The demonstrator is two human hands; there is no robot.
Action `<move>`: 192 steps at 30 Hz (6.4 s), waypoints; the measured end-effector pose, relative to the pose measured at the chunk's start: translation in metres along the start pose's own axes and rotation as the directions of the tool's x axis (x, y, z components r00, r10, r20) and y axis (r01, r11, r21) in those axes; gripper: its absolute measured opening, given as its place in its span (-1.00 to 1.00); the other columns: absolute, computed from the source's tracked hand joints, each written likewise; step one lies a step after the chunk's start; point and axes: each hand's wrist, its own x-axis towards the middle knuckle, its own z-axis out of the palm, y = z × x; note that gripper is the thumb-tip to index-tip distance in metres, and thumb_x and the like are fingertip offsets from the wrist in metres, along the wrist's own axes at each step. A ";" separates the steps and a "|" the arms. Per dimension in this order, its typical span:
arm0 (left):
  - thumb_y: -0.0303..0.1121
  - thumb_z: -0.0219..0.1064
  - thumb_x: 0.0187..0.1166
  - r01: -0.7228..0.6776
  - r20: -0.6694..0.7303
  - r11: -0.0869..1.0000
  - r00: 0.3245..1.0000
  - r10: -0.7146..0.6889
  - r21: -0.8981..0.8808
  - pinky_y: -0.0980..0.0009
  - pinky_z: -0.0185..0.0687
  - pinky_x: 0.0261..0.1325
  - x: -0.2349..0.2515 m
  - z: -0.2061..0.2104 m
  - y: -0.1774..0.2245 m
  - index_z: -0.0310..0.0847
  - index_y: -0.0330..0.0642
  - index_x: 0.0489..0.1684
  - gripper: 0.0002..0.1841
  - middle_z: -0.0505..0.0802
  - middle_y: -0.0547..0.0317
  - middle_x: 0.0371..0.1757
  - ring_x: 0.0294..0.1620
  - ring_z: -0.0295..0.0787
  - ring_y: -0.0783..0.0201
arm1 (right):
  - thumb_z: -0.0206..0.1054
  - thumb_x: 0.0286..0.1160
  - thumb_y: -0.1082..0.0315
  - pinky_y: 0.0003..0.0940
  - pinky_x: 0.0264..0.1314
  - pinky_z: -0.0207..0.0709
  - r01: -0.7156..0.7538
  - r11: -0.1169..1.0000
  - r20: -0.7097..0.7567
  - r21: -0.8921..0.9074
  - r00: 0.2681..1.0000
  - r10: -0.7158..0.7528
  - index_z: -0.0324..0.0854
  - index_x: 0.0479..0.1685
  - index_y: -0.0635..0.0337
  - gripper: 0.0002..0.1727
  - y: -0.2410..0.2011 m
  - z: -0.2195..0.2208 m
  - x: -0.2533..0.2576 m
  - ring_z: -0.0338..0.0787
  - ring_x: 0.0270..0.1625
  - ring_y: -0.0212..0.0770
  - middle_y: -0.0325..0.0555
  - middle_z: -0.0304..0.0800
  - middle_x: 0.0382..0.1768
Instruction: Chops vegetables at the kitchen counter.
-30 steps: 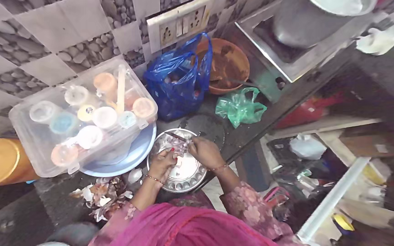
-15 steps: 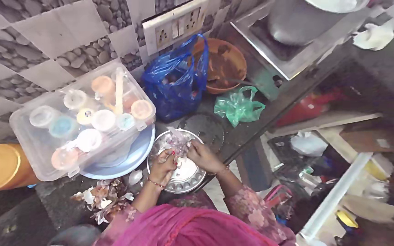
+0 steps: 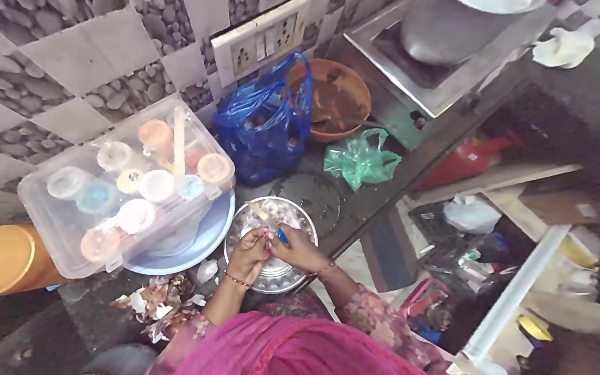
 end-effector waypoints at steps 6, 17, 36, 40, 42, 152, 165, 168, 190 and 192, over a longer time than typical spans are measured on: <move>-0.66 0.21 0.42 0.027 -0.041 0.997 0.999 -0.025 0.070 0.53 0.72 -0.24 0.002 0.004 0.004 0.73 -0.12 -0.24 -0.77 0.86 0.30 -0.33 -0.36 0.77 0.49 | 0.02 0.79 0.09 -0.26 -0.24 0.49 0.040 0.999 -0.034 -0.024 0.999 -0.041 0.57 -0.18 0.35 -0.55 0.001 0.004 0.001 0.58 -0.38 -0.25 -0.09 0.56 -0.48; -0.67 0.26 0.34 0.031 -0.053 0.996 0.998 -0.027 0.083 0.57 0.69 -0.32 0.002 0.000 0.004 0.75 -0.11 -0.31 -0.77 0.86 0.33 -0.39 -0.46 0.72 0.54 | -0.01 0.80 0.11 -0.22 -0.24 0.48 0.027 1.000 -0.065 -0.003 0.998 -0.028 0.61 -0.25 0.36 -0.52 0.006 0.015 0.004 0.58 -0.40 -0.24 -0.11 0.55 -0.50; -0.63 0.13 0.58 0.158 -0.271 0.955 0.958 -0.088 0.249 0.57 0.60 -0.35 0.000 0.005 0.009 0.61 -0.31 -0.07 -0.84 0.72 0.31 -0.39 -0.48 0.61 0.50 | 0.00 0.80 0.10 0.25 0.02 0.61 -0.091 0.821 -0.147 -0.563 0.989 0.009 0.78 0.01 0.21 -0.54 -0.011 -0.030 0.018 0.84 0.06 0.19 0.14 0.84 -0.05; -0.68 0.18 0.47 0.118 -0.231 0.972 0.971 -0.070 0.202 0.55 0.60 -0.32 0.000 0.000 0.007 0.47 -0.35 0.29 -0.61 0.76 0.22 -0.19 -0.39 0.64 0.47 | 0.14 0.76 0.01 0.26 -0.06 0.62 -0.076 0.820 -0.210 -0.567 0.976 -0.054 0.80 -0.05 0.18 -0.55 -0.007 -0.023 0.021 0.86 -0.02 0.21 0.13 0.87 -0.12; -0.69 0.19 0.43 0.099 -0.233 0.981 0.971 -0.058 0.169 0.56 0.62 -0.33 0.000 -0.001 0.005 0.47 -0.31 0.20 -0.64 0.76 0.24 -0.23 -0.40 0.66 0.47 | 0.15 0.75 -0.03 0.25 -0.09 0.63 -0.070 0.824 -0.237 -0.562 0.968 -0.079 0.79 -0.06 0.19 -0.53 -0.003 -0.020 0.022 0.87 -0.06 0.21 0.14 0.87 -0.15; -0.69 0.29 0.38 0.143 -0.120 0.888 0.988 -0.100 0.438 0.57 0.71 -0.23 -0.015 0.011 0.029 0.68 -0.25 -0.22 -0.83 0.86 0.31 -0.31 -0.34 0.77 0.52 | 0.20 0.55 0.30 -0.58 -0.31 0.48 0.220 0.955 -0.130 0.201 0.972 -0.197 0.67 -0.06 0.31 -0.74 0.017 -0.011 -0.008 0.52 -0.44 -0.59 -0.33 0.58 -0.45; -0.64 0.12 0.44 0.255 -0.022 0.935 0.966 -0.258 0.246 0.67 0.59 -0.41 -0.028 0.011 0.027 0.71 -0.06 -0.38 -0.73 0.82 0.45 -0.45 -0.55 0.63 0.63 | 0.39 0.43 -0.08 0.04 -0.27 0.58 0.302 0.922 0.003 -0.243 0.950 -0.311 0.68 -0.11 0.37 -0.44 0.015 -0.014 -0.011 0.72 -0.36 0.02 0.09 0.74 -0.41; -0.61 0.14 0.45 0.245 -0.019 0.943 0.969 -0.247 0.225 0.66 0.60 -0.41 -0.029 0.008 0.026 0.73 -0.04 -0.37 -0.74 0.82 0.45 -0.46 -0.55 0.64 0.62 | 0.30 0.53 -0.09 0.12 -0.20 0.61 0.311 0.911 0.047 -0.273 0.950 -0.310 0.68 -0.11 0.39 -0.43 0.010 -0.012 -0.011 0.78 -0.30 0.09 0.14 0.76 -0.38; -0.61 0.27 0.26 0.208 0.075 0.961 0.971 -0.225 0.182 0.60 0.69 -0.28 -0.016 0.005 0.029 0.78 0.01 -0.46 -0.76 0.86 0.43 -0.43 -0.43 0.74 0.57 | 0.18 0.58 -0.13 0.05 -0.51 0.56 0.329 0.825 -0.173 -0.459 0.878 -0.446 0.72 -0.29 0.31 -0.42 0.020 0.006 -0.005 0.76 -0.52 0.03 0.02 0.72 -0.57; -0.57 0.29 0.27 0.223 0.088 0.954 0.966 -0.244 0.199 0.63 0.65 -0.35 -0.017 0.004 0.030 0.79 0.03 -0.49 -0.78 0.85 0.43 -0.47 -0.48 0.71 0.59 | 0.19 0.55 -0.19 0.02 -0.53 0.55 0.369 0.794 -0.158 -0.484 0.855 -0.494 0.71 -0.36 0.29 -0.38 0.019 0.002 -0.006 0.76 -0.53 0.02 0.01 0.71 -0.58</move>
